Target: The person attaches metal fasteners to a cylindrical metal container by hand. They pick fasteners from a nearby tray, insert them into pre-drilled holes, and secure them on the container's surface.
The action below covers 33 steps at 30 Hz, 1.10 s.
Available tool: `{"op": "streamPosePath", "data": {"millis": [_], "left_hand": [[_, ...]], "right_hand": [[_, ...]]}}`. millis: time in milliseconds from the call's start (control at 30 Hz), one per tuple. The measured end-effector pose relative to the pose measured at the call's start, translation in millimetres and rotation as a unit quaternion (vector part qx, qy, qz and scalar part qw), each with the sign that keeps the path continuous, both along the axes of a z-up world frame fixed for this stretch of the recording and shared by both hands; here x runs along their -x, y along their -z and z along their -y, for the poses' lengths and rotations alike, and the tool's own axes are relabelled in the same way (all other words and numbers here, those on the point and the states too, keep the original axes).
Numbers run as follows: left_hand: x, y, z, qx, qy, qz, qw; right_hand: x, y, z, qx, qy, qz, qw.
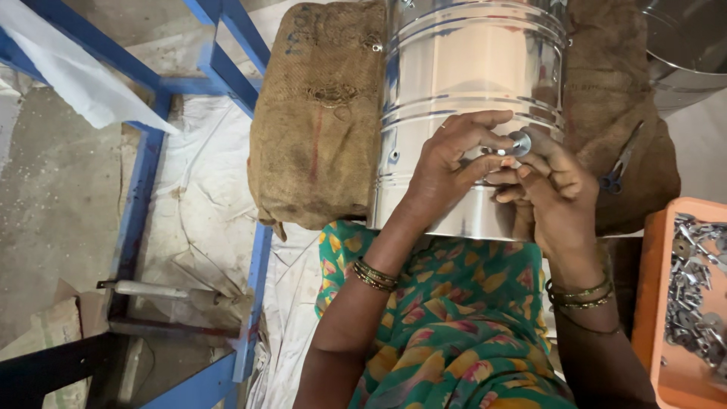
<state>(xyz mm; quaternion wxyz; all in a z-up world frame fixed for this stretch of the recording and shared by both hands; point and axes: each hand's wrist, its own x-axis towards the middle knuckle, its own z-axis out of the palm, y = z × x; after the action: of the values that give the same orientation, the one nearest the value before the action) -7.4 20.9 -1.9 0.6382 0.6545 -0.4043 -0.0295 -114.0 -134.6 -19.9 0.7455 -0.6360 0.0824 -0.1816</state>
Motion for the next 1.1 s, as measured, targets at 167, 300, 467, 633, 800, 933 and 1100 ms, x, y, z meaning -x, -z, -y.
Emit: {"op": "streamPosePath", "data": {"millis": [167,300,467,633,800,933,1100], "left_hand": [[-0.1,4.0,2.7,0.013,0.007,-0.032,0.999],[1.0,10.0,2.0,0.023,0.003,-0.068,0.997],[4.3,13.8,9.0,0.104,-0.094,-0.160,0.977],[2.4,9.2,8.1,0.056,-0.172,-0.081,0.980],[3.4,1.0,10.6,-0.019,-0.185,0.004,0.983],[5.5,-2.9,12.3,-0.049,-0.189,0.051,0.979],[7.0,-3.0,13.1,-0.094,-0.185,0.052,0.977]], "right_hand": [[6.2,2.4,7.3,-0.072,-0.069,0.026,0.995],[2.9,-0.9,4.4,-0.098,-0.105,0.033,0.989],[3.8,-4.1,-1.8,-0.069,-0.053,0.021,0.996],[8.6,9.6,2.6,-0.178,0.001,0.099,0.979],[11.6,23.4,11.6,-0.222,0.006,0.143,0.965],[13.3,25.9,13.9,-0.229,0.013,0.140,0.963],[12.0,26.6,13.7,-0.228,0.018,0.140,0.963]]}}
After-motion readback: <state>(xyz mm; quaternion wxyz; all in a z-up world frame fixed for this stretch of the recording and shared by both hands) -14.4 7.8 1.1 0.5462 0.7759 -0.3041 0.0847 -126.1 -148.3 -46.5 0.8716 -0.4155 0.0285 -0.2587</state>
